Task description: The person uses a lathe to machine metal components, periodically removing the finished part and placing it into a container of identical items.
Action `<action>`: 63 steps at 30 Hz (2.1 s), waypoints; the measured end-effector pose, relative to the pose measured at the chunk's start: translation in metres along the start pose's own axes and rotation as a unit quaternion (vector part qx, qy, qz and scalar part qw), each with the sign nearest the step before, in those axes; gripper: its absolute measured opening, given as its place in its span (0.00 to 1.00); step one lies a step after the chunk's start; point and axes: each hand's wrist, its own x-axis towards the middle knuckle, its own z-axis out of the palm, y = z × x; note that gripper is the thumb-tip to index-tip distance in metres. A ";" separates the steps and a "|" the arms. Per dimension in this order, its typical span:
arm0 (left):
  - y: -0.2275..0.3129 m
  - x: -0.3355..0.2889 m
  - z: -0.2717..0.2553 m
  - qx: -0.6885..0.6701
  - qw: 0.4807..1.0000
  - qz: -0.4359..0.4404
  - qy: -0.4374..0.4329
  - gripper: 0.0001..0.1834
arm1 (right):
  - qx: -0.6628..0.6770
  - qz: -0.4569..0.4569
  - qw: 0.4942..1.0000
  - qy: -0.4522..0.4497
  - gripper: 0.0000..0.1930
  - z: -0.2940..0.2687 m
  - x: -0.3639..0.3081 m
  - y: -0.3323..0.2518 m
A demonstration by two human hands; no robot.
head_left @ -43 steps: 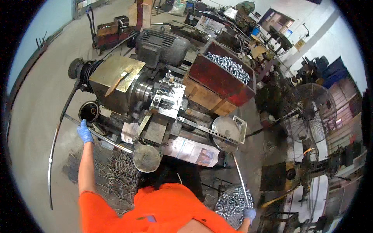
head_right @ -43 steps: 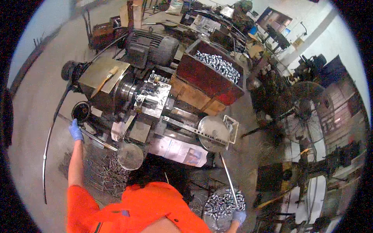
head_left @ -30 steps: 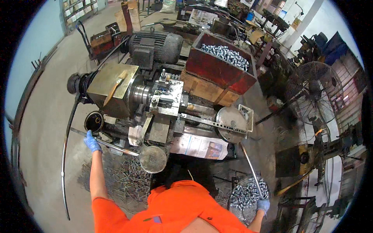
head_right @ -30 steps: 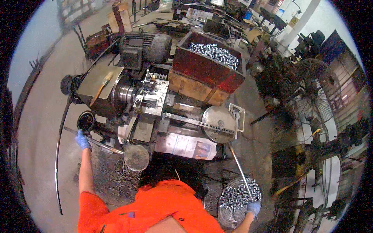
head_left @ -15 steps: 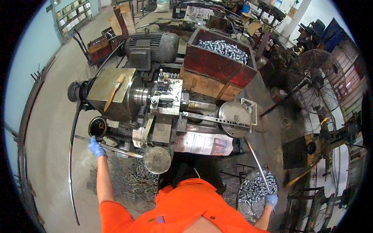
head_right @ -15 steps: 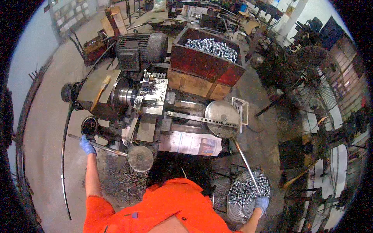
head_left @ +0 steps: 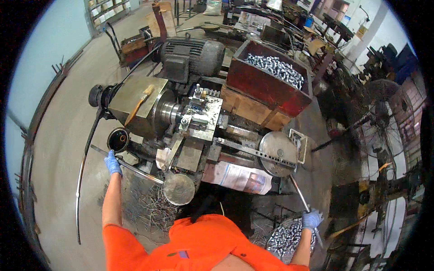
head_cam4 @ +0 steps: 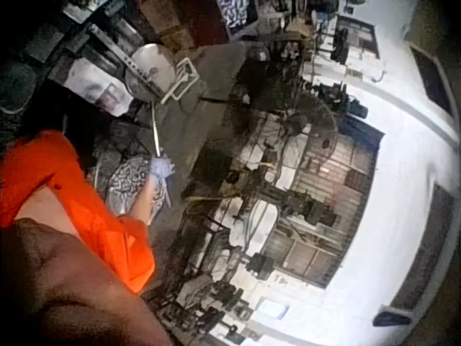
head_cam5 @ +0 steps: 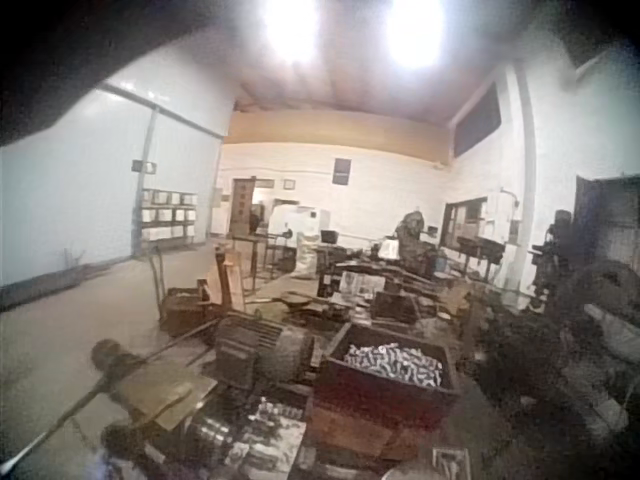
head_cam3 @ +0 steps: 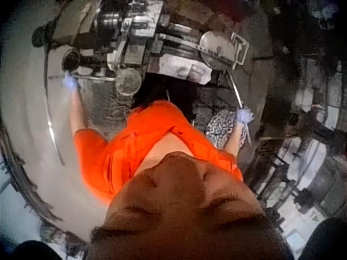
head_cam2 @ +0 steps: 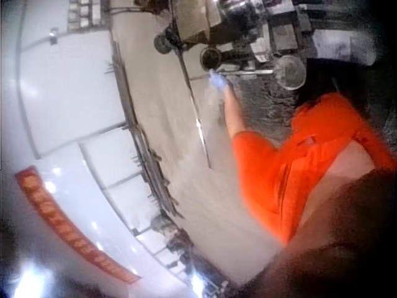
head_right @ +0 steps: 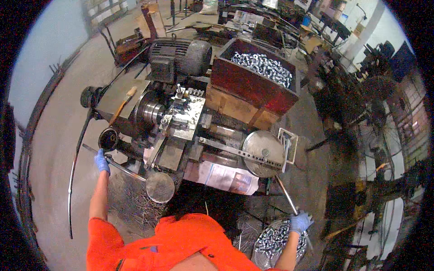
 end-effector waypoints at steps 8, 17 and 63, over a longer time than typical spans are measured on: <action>-0.016 0.000 -0.003 0.042 0.998 -0.018 -0.050 0.18 | -0.036 0.042 0.998 0.023 0.29 -0.039 0.169 -0.074; -0.046 0.010 -0.053 0.282 0.938 0.076 -0.188 0.21 | 0.196 -0.186 0.949 0.162 0.34 -0.022 0.101 -0.120; -0.071 -0.039 -0.036 0.629 0.702 0.121 -0.310 0.23 | 0.374 -0.498 0.778 -0.081 0.22 -0.286 -0.036 -0.496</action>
